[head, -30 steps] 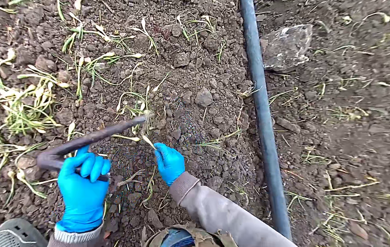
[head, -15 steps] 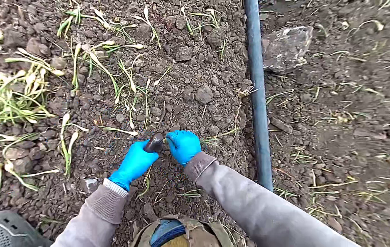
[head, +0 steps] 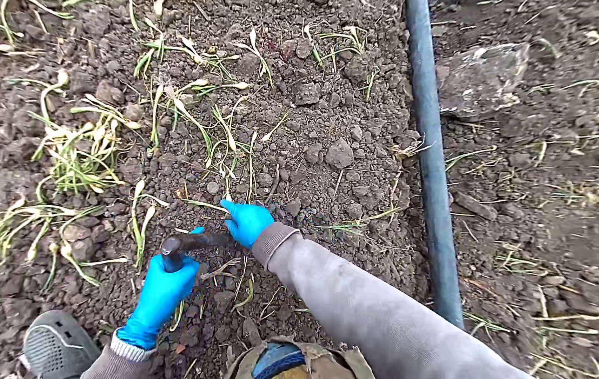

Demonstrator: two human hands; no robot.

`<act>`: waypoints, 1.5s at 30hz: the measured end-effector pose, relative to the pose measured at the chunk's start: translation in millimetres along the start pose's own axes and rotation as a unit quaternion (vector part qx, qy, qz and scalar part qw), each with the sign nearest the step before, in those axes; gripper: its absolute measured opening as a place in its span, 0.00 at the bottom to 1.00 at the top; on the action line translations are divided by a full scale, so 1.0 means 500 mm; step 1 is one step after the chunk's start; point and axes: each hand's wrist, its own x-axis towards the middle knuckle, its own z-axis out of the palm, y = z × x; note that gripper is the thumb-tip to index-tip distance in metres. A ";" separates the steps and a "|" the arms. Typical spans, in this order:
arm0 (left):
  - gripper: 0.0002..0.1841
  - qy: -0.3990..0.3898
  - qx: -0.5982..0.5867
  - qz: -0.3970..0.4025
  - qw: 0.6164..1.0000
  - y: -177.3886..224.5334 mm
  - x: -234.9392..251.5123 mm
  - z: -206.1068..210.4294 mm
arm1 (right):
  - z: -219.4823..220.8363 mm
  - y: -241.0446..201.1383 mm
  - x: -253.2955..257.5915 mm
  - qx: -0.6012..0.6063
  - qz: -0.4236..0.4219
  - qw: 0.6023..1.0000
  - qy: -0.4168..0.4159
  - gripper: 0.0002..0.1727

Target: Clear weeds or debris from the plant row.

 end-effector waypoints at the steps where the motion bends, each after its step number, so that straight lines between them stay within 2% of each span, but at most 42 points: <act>1: 0.11 0.003 -0.014 0.006 1.000 0.018 -0.009 -0.019 | 0.004 -0.022 0.017 0.030 0.021 0.999 -0.037 0.32; 2: 0.10 0.008 -0.017 0.018 1.000 0.044 -0.021 -0.041 | 0.011 -0.036 0.031 0.048 0.037 0.996 -0.059 0.30; 3: 0.04 0.013 -0.002 0.031 0.999 0.076 -0.035 -0.063 | 0.019 -0.043 0.036 0.056 0.044 0.995 -0.064 0.27; 5: 0.11 0.013 0.023 0.072 0.997 0.137 -0.065 -0.108 | 0.048 -0.039 0.015 0.055 0.034 0.997 -0.052 0.30; 7: 0.09 -0.027 0.001 0.155 0.988 0.177 -0.066 -0.152 | 0.089 -0.011 -0.028 0.041 0.009 0.999 -0.011 0.29; 9: 0.06 -0.067 -0.004 0.217 0.974 0.224 -0.060 -0.161 | 0.122 0.030 -0.071 0.014 0.017 0.999 0.032 0.21; 11: 0.02 -0.092 0.012 0.230 0.969 0.257 -0.053 -0.132 | 0.128 0.066 -0.105 -0.010 0.074 0.997 0.028 0.29; 12: 0.13 -0.127 0.021 0.226 0.966 0.251 -0.036 -0.116 | 0.122 0.080 -0.115 -0.025 0.102 0.994 0.018 0.31; 13: 0.20 -0.165 0.058 0.199 0.964 0.236 -0.013 -0.096 | 0.108 0.089 -0.123 -0.034 0.121 0.992 0.014 0.29; 14: 0.17 -0.182 0.118 0.155 0.964 0.215 0.015 -0.063 | 0.091 0.096 -0.129 -0.037 0.123 0.991 0.021 0.26; 16: 0.02 -0.119 0.231 0.013 0.966 0.170 0.060 0.050 | 0.058 0.105 -0.136 -0.022 0.078 0.994 0.073 0.20; 17: 0.07 -0.119 0.258 -0.036 0.958 0.138 0.080 0.081 | 0.049 0.108 -0.135 -0.009 0.028 0.992 0.124 0.18; 19: 0.11 -0.103 0.236 -0.069 0.964 0.092 0.095 0.091 | 0.036 0.102 -0.118 0.013 -0.061 0.980 0.189 0.14; 20: 0.10 -0.097 0.200 -0.072 0.972 0.074 0.092 0.080 | 0.032 0.092 -0.106 0.019 -0.080 0.980 0.179 0.15; 22: 0.07 -0.087 0.109 -0.078 0.987 0.055 0.073 0.045 | 0.041 0.067 -0.079 0.013 -0.067 0.994 0.088 0.16; 24: 0.03 -0.066 0.038 -0.054 0.996 0.092 0.051 0.009 | 0.068 0.056 -0.049 0.005 -0.022 0.999 0.030 0.17; 25: 0.05 -0.051 0.026 -0.026 0.998 0.127 0.035 -0.001 | 0.080 0.058 -0.040 0.002 -0.009 1.000 0.029 0.17; 26: 0.12 -0.039 0.016 0.015 0.999 0.164 0.015 -0.007 | 0.090 0.065 -0.040 0.000 -0.003 0.999 0.036 0.17; 28: 0.20 -0.046 0.028 0.095 0.994 0.231 -0.023 -0.011 | 0.103 0.080 -0.060 -0.003 -0.008 0.998 0.055 0.17; 30: 0.18 -0.087 0.094 0.135 0.983 0.260 -0.016 0.005 | 0.094 0.092 -0.081 -0.001 -0.016 0.997 0.081 0.15; 31: 0.17 -0.068 0.140 0.101 0.983 0.245 0.003 0.028 | 0.080 0.096 -0.086 -0.004 -0.015 0.996 0.093 0.14; 32: 0.08 -0.061 0.195 0.048 0.978 0.208 0.032 0.056 | 0.066 0.095 -0.090 -0.010 -0.016 0.995 0.102 0.14; 33: 0.03 -0.074 0.244 -0.002 0.967 0.161 0.060 0.082 | 0.054 0.091 -0.094 -0.023 -0.021 0.994 0.110 0.13; 34: 0.06 -0.091 0.280 -0.035 0.955 0.121 0.078 0.102 | 0.042 0.083 -0.095 -0.041 -0.033 0.992 0.119 0.12; 36: 0.00 -0.113 0.299 -0.058 0.946 0.087 0.085 0.112 | 0.026 0.060 -0.082 -0.073 -0.044 0.991 0.105 0.11; 39: 0.03 -0.091 0.206 -0.082 0.971 0.071 0.048 0.071 | 0.085 0.036 -0.047 -0.093 -0.045 0.994 0.025 0.10; 40: 0.06 -0.067 0.163 -0.076 0.981 0.081 0.034 0.050 | 0.106 0.029 -0.033 -0.101 -0.039 0.994 -0.018 0.12; 42: 0.03 -0.015 0.110 -0.026 0.993 0.106 -0.009 0.007 | 0.132 0.019 -0.018 -0.119 -0.037 0.990 -0.062 0.15; 43: 0.01 0.009 0.106 0.009 0.994 0.113 -0.035 -0.011 | 0.138 0.024 -0.021 -0.117 -0.050 0.991 -0.040 0.15; 45: 0.04 0.043 0.134 0.042 0.989 0.108 -0.069 -0.039 | 0.142 0.048 -0.025 -0.102 -0.105 0.982 0.123 0.15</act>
